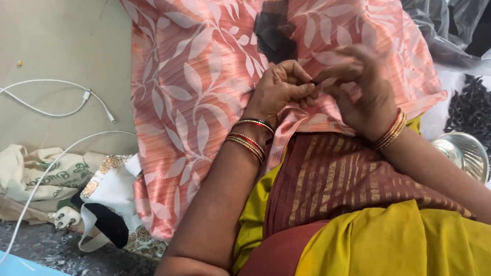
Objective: Manually sorting small black garment accessories while sitting on the floor with fabric spread out.
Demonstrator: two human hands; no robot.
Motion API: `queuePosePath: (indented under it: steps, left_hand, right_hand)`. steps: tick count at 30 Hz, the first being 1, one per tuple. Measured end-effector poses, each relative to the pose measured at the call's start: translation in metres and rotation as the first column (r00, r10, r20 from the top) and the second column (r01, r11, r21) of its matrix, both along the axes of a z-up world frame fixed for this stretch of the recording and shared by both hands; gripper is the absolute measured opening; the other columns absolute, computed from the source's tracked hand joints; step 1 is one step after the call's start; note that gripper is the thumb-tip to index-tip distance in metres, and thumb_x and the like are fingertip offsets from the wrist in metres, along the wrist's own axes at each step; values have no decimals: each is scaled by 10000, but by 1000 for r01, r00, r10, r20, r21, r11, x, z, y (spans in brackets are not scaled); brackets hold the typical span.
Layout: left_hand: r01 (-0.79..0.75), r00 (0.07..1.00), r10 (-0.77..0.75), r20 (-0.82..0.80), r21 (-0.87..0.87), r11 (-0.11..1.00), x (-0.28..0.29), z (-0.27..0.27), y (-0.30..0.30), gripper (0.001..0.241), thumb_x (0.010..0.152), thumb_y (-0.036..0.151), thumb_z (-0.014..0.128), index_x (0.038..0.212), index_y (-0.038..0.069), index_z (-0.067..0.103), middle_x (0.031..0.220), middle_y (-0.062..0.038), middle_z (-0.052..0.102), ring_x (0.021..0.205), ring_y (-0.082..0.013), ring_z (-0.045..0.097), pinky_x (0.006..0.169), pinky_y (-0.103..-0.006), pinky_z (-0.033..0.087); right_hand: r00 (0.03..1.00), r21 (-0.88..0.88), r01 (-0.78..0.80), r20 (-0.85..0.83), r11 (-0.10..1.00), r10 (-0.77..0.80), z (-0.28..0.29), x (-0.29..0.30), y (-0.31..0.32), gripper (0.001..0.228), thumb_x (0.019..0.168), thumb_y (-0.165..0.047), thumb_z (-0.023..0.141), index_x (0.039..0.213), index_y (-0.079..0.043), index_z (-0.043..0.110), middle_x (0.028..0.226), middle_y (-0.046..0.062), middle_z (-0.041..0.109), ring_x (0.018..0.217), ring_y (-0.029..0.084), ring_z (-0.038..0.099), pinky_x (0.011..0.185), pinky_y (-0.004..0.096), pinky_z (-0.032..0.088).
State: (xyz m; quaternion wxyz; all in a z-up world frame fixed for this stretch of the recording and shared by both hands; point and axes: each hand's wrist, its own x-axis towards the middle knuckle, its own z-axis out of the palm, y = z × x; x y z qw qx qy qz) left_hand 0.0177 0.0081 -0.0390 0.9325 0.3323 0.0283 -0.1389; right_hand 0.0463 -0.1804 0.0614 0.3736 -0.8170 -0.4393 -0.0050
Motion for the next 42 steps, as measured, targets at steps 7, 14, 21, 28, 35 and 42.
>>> queuePosePath:
  steps: [7,14,21,28,35,42]
  left_hand:
    - [73,997,-74,17,65,995,-1,-8,-4,258,907,-120,650,1058,39,512,767,-142,714,620,-193,689,538,-294,563]
    - [82,992,-113,59,375,923,-3,13,-2,439,852,-148,659,1158,71,433,760,-94,674,632,-159,674,537,-298,563]
    - [69,986,-144,87,572,818,-1,-1,-7,442,793,-158,691,1103,77,481,762,-26,592,685,-118,639,568,-304,576]
    - [17,968,-152,199,556,831,-4,3,-8,464,777,-155,775,1045,87,483,832,8,578,773,-84,628,671,-271,605]
    - [-238,939,-32,342,715,657,-6,18,-9,400,807,-133,741,1041,76,492,872,-62,648,839,-153,735,734,-322,629]
    - [-492,800,-72,596,720,489,-11,30,-8,432,818,-140,727,1093,71,469,976,-133,654,981,-309,722,805,-402,599]
  right_hand:
    - [999,-206,32,31,978,-26,-6,-5,-5,606,1035,30,648,1544,-102,347,1125,88,752,1024,241,773,871,323,632]
    - [999,-503,-30,-3,864,33,-5,-1,-4,744,832,-30,716,1497,-83,387,1167,127,729,1130,329,659,911,443,540]
    - [962,-389,-186,-259,902,87,-4,-1,-4,819,930,-18,648,1602,-61,182,1075,143,741,1002,303,726,844,419,560]
    - [966,-296,-154,-246,943,80,-2,-5,-3,778,904,28,627,1551,-47,202,1032,156,737,989,289,742,831,391,554]
    - [932,-239,11,-349,971,-97,-18,0,-4,616,955,87,512,1478,-56,219,897,131,647,774,192,646,690,292,498]
    - [811,20,30,-585,999,-13,-43,17,-18,402,1054,67,412,1385,-46,214,1024,130,673,911,137,688,793,234,579]
